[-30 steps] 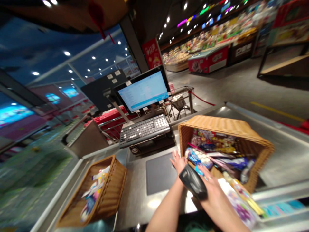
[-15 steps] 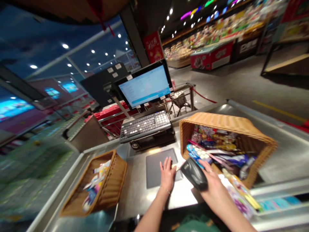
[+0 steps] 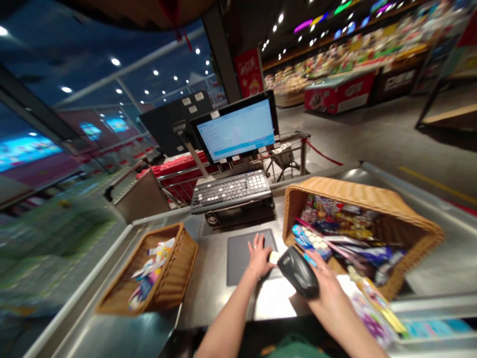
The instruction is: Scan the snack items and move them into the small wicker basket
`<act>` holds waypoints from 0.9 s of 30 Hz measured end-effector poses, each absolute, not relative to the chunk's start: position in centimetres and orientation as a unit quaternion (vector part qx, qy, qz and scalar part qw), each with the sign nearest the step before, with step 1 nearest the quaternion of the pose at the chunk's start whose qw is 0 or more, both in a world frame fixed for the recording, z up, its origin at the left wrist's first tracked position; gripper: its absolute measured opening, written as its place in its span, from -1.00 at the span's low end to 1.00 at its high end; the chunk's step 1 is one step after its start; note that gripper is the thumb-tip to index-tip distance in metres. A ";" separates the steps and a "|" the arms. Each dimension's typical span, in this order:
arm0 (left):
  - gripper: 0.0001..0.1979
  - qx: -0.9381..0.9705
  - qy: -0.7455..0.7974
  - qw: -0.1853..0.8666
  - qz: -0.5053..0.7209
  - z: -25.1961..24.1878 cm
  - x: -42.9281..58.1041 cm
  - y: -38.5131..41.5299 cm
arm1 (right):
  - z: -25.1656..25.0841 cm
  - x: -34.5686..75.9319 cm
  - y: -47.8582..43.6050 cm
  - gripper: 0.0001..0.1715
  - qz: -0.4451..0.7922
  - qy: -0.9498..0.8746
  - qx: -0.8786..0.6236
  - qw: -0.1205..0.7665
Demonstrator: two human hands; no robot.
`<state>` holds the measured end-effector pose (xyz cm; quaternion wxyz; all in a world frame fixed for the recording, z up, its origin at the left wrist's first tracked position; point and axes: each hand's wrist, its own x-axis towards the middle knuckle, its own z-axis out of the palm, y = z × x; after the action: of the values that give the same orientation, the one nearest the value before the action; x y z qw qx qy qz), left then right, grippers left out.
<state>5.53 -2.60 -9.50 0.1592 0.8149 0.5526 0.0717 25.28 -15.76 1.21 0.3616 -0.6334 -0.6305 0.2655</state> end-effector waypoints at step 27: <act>-0.63 0.700 0.679 -0.045 0.216 -8.1 -2.2 -0.4 | 3.0 21.2 -16.0 -0.71 0.365 -0.673 -0.565 0.306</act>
<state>-2.24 -0.37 -8.11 -0.0451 0.6999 0.6792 0.2165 21.15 -16.00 2.99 0.3062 -0.5652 -0.6734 0.3650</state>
